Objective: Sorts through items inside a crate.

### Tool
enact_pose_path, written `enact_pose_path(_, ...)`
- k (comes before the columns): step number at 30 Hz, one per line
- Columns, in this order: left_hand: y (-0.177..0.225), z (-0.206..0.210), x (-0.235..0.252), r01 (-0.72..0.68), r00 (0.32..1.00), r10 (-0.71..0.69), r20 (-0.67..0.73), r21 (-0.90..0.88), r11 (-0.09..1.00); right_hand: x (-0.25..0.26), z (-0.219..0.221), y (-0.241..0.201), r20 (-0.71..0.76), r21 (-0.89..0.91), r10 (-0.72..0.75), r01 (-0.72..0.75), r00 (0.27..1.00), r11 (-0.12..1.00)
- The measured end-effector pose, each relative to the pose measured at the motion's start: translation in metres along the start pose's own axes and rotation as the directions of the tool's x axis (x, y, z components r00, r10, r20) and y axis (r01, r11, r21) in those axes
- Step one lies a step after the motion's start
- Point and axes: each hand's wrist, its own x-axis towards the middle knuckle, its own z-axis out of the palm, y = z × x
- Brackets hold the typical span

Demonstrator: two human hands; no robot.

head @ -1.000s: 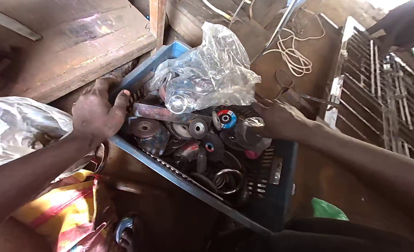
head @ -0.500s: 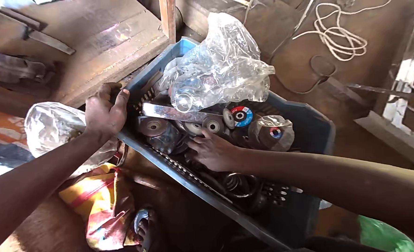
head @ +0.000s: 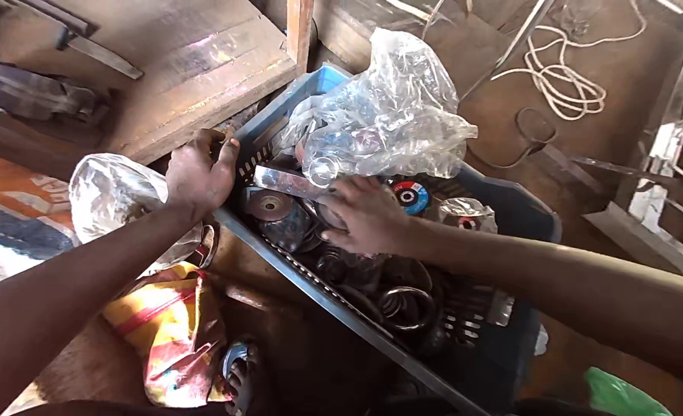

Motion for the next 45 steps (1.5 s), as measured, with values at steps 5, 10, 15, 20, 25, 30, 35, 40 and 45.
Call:
enact_pose_path(5,0.0,0.0,0.002,0.002,1.0,-0.002,0.022,0.011,1.0,0.027,0.064,-0.007,0.1,-0.215,-0.019,0.04,0.995,0.976)
enact_pose_path(10,0.002,-0.001,0.002,0.018,0.999,-0.019,0.037,0.02,1.0,0.022,0.047,0.047,-0.007,-0.008,-0.078,0.077,0.997,0.997)
enact_pose_path(15,0.001,0.0,0.002,0.008,1.0,-0.009,0.023,0.029,1.0,0.018,0.027,0.096,-0.006,0.201,-0.025,0.025,1.0,0.979)
enact_pose_path(20,0.007,-0.001,0.0,0.013,1.0,-0.014,0.017,0.058,0.998,0.016,0.032,0.109,-0.063,0.225,-0.092,0.104,0.994,0.969)
enact_pose_path(25,0.009,-0.001,-0.001,0.018,1.0,-0.019,0.02,0.081,0.997,0.018,0.048,0.09,-0.141,0.202,-0.033,0.062,0.989,0.977)
enact_pose_path(30,0.01,-0.002,-0.002,0.03,0.999,-0.033,0.027,0.099,0.995,0.03,0.046,0.06,0.054,-0.048,0.055,-0.053,0.997,0.997)
enact_pose_path(35,0.009,-0.003,-0.002,0.026,0.999,-0.029,0.037,0.088,0.996,0.022,0.046,0.094,-0.097,0.053,-0.127,0.132,0.987,0.99)
enact_pose_path(40,0.006,-0.001,0.0,0.035,0.998,-0.038,0.045,0.074,0.997,0.008,0.027,0.148,-0.166,0.372,-0.271,0.315,0.948,0.873)
enact_pose_path(45,0.006,-0.003,0.001,0.025,0.997,-0.03,0.065,0.068,0.997,-0.009,0.017,0.147,-0.156,0.379,-0.2,0.246,0.967,0.892)
